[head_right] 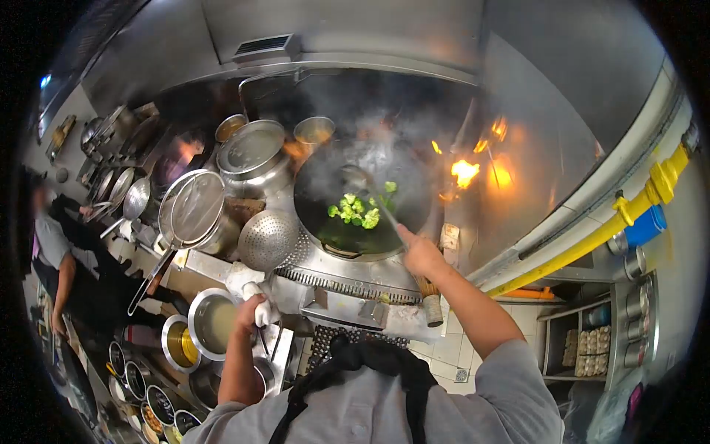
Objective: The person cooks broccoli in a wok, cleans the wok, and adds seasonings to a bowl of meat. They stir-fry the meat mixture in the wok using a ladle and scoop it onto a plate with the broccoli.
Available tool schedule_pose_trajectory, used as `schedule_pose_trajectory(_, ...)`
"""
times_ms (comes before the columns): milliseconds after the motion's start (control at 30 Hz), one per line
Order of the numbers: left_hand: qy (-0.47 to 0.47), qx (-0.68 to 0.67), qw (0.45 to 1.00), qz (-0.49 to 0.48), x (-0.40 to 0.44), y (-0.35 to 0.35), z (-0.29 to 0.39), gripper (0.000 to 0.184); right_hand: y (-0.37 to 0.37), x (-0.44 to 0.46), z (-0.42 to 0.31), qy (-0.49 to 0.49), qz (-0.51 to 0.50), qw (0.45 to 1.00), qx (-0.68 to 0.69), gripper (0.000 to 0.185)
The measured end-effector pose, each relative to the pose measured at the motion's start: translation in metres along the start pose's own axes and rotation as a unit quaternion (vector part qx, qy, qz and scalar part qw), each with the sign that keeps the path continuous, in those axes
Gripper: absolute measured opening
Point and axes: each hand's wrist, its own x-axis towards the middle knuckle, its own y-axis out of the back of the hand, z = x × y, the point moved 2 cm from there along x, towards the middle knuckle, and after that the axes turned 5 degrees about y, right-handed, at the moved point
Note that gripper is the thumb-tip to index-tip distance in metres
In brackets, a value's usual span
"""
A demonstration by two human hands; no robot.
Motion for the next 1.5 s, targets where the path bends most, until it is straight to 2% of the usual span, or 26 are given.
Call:
schedule_pose_trajectory(67, -0.122, 0.107, 0.979, 0.126, -0.032, -0.028, 0.051, 0.028, 0.008, -0.024, 0.004, 0.014, 0.006, 1.0, 0.007, 0.07)
schedule_pose_trajectory(133, -0.054, -0.134, 0.989, -0.009, -0.018, -0.068, 0.057, 0.026, 0.033, -0.058, -0.011, 0.036, 0.0, 0.999, 0.008, 0.069)
schedule_pose_trajectory(200, 0.102, -0.291, 0.933, -0.185, -0.011, -0.129, 0.059, 0.025, 0.068, -0.101, -0.042, -0.074, -0.054, 0.995, -0.033, 0.069)
schedule_pose_trajectory(267, 0.226, -0.276, 0.907, -0.224, 0.017, -0.167, 0.056, 0.037, 0.088, -0.141, -0.037, -0.047, -0.045, 0.998, -0.021, 0.069)
schedule_pose_trajectory(300, 0.26, -0.253, 0.914, -0.183, 0.0, -0.189, 0.084, 0.039, 0.098, -0.156, -0.032, -0.019, -0.037, 0.999, -0.009, 0.069)
schedule_pose_trajectory(400, 0.313, -0.129, 0.895, -0.29, 0.076, -0.245, 0.063, 0.037, 0.114, -0.189, -0.031, -0.028, -0.069, 0.996, -0.058, 0.07)
schedule_pose_trajectory(467, 0.251, -0.152, 0.92, -0.261, 0.084, -0.269, 0.021, 0.032, 0.13, -0.195, -0.048, -0.049, -0.11, 0.991, -0.062, 0.069)
schedule_pose_trajectory(533, 0.292, -0.174, 0.89, -0.304, 0.018, -0.275, 0.032, 0.029, 0.144, -0.195, -0.052, -0.022, -0.125, 0.987, -0.096, 0.066)
schedule_pose_trajectory(600, 0.282, -0.106, 0.914, -0.272, -0.05, -0.278, 0.054, 0.033, 0.144, -0.183, -0.042, 0.02, -0.114, 0.987, -0.114, 0.065)
schedule_pose_trajectory(667, 0.298, -0.157, 0.903, -0.268, -0.05, -0.279, 0.058, 0.032, 0.121, -0.167, -0.041, 0.059, -0.118, 0.985, -0.113, 0.065)
schedule_pose_trajectory(733, 0.255, -0.17, 0.915, -0.262, -0.026, -0.281, 0.043, 0.031, 0.103, -0.128, -0.047, -0.033, -0.129, 0.983, -0.127, 0.069)
schedule_pose_trajectory(833, 0.227, -0.203, 0.917, -0.259, -0.025, -0.267, -0.025, 0.023, 0.095, -0.113, -0.044, -0.048, -0.099, 0.986, -0.122, 0.068)
schedule_pose_trajectory(867, 0.162, -0.213, 0.921, -0.284, -0.058, -0.26, -0.024, 0.023, 0.104, -0.117, -0.047, -0.048, -0.094, 0.987, -0.12, 0.068)
schedule_pose_trajectory(900, 0.166, -0.256, 0.867, -0.395, -0.073, -0.254, -0.012, 0.024, 0.118, -0.127, -0.053, -0.02, -0.099, 0.99, -0.1, 0.065)
schedule_pose_trajectory(967, 0.216, -0.244, 0.868, -0.375, -0.072, -0.256, 0.008, 0.03, 0.118, -0.131, -0.047, 0.029, -0.109, 0.99, -0.09, 0.062)
schedule_pose_trajectory(1000, 0.233, -0.166, 0.9, -0.328, -0.069, -0.261, 0.037, 0.024, 0.112, -0.128, -0.052, 0.03, -0.094, 0.989, -0.112, 0.062)
schedule_pose_trajectory(1067, 0.21, -0.175, 0.91, -0.312, -0.022, -0.265, 0.033, 0.024, 0.095, -0.111, -0.06, 0.003, -0.121, 0.983, -0.135, 0.062)
schedule_pose_trajectory(1100, 0.195, -0.208, 0.928, -0.239, -0.025, -0.267, 0.028, 0.023, 0.092, -0.116, -0.063, 0.001, -0.122, 0.983, -0.135, 0.062)
schedule_pose_trajectory(1200, 0.228, -0.162, 0.924, -0.26, -0.099, -0.263, 0.055, 0.025, 0.104, -0.116, -0.068, -0.032, -0.128, 0.98, -0.151, 0.062)
schedule_pose_trajectory(1267, 0.26, -0.212, 0.858, -0.39, -0.093, -0.258, 0.07, 0.027, 0.11, -0.122, -0.064, -0.003, -0.135, 0.978, -0.158, 0.062)
schedule_pose_trajectory(1333, 0.253, -0.213, 0.883, -0.333, -0.056, -0.267, 0.063, 0.035, 0.098, -0.108, -0.07, -0.051, -0.157, 0.972, -0.17, 0.059)
schedule_pose_trajectory(1367, 0.221, -0.194, 0.931, -0.215, -0.054, -0.269, 0.057, 0.038, 0.092, -0.101, -0.073, -0.045, -0.133, 0.976, -0.163, 0.058)
schedule_pose_trajectory(1400, 0.221, -0.195, 0.931, -0.217, -0.047, -0.262, 0.033, 0.038, 0.088, -0.094, -0.072, -0.04, -0.106, 0.981, -0.159, 0.056)
schedule_pose_trajectory(1433, 0.221, -0.226, 0.892, -0.325, -0.035, -0.253, -0.007, 0.033, 0.078, -0.091, -0.054, -0.041, -0.102, 0.98, -0.163, 0.056)
schedule_pose_trajectory(1467, 0.218, -0.252, 0.84, -0.428, -0.028, -0.249, -0.026, 0.03, 0.067, -0.091, -0.032, 0.034, -0.01, 0.992, -0.122, 0.061)
schedule_pose_trajectory(1500, 0.165, -0.196, 0.92, -0.297, -0.075, -0.246, -0.007, 0.03, 0.065, -0.091, -0.022, 0.109, 0.081, 0.988, -0.078, 0.065)
